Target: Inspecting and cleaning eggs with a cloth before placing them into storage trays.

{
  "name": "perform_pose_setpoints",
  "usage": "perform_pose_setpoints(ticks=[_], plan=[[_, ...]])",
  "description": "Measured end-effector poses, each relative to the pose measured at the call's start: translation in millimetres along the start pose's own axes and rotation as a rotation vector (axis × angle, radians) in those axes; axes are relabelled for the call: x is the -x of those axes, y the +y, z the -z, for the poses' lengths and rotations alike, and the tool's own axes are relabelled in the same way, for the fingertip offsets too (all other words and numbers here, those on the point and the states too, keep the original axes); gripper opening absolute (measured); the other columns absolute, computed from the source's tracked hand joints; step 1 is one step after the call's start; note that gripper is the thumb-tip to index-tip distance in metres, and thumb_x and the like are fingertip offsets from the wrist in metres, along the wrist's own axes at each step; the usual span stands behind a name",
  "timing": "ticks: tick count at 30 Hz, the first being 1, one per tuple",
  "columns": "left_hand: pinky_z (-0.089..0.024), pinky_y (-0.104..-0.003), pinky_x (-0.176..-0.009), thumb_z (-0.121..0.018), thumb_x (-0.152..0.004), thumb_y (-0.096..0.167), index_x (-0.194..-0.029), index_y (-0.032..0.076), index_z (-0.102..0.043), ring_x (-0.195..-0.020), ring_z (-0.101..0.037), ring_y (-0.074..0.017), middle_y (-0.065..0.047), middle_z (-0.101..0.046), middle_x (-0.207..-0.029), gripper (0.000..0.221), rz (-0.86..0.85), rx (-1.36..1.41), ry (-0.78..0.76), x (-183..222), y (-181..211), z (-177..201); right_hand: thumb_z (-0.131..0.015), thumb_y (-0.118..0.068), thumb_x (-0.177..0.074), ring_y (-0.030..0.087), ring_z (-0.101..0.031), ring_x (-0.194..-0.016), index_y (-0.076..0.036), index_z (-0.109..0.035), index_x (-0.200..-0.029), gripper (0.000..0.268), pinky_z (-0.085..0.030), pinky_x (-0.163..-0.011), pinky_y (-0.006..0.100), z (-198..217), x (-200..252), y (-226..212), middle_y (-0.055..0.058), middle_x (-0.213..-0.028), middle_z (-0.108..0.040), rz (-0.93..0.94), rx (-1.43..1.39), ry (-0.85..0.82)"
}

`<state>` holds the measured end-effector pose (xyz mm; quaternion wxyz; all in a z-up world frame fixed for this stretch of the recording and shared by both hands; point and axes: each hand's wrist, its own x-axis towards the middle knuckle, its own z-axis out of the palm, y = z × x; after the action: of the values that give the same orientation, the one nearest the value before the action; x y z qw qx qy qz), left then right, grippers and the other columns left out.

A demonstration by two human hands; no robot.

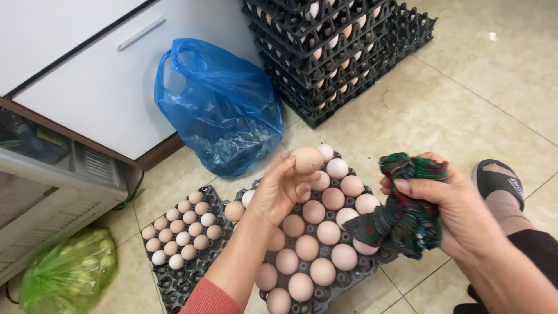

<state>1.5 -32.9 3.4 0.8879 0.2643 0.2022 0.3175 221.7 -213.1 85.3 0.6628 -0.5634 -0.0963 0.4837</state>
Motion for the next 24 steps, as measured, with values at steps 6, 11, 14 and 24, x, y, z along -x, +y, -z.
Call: perform_pose_setpoints(ticks=[6,11,14,24], plan=[[-0.060,-0.026,-0.066,-0.063,-0.095,0.024,-0.135,0.006,-0.053,-0.075,-0.071,-0.0219,-0.022,-0.071,-0.112,0.045,0.023,-0.018,0.125,33,-22,-61,-0.053,0.007,-0.082,0.030,-0.065,-0.095,0.008,-0.061,-0.122,0.040,-0.050,-0.085,0.037,-7,9,-13,0.023,-0.105,-0.068,0.050,-0.059,-0.049],[-0.063,-0.022,-0.060,-0.070,-0.094,0.022,-0.125,-0.013,-0.057,-0.078,-0.072,-0.0226,-0.025,-0.070,-0.103,0.049,0.032,0.245,-0.025,48,-57,-88,-0.050,0.007,-0.082,0.030,-0.066,-0.099,0.008,-0.058,-0.125,0.045,-0.051,-0.087,0.038,9,16,-31,0.024,-0.110,-0.068,0.128,-0.060,-0.046],[-0.068,-0.038,-0.075,-0.073,-0.094,0.030,-0.115,0.002,-0.066,-0.090,-0.077,-0.0363,-0.033,-0.071,-0.117,0.036,0.073,0.246,0.102,32,-109,-69,-0.078,0.005,-0.065,0.023,-0.067,-0.075,-0.007,-0.069,-0.101,0.039,-0.056,-0.067,0.035,18,22,-25,0.011,-0.083,-0.064,0.320,0.028,0.042],[-0.050,-0.026,-0.078,-0.066,-0.099,0.015,-0.113,-0.004,-0.064,-0.077,-0.054,-0.0111,-0.004,-0.058,-0.083,0.024,-0.080,0.211,0.029,64,-173,-155,-0.078,-0.002,-0.079,0.011,-0.060,-0.072,-0.002,-0.068,-0.096,0.019,-0.051,-0.067,0.023,71,36,-10,0.005,-0.082,-0.070,0.478,0.577,-0.092]])
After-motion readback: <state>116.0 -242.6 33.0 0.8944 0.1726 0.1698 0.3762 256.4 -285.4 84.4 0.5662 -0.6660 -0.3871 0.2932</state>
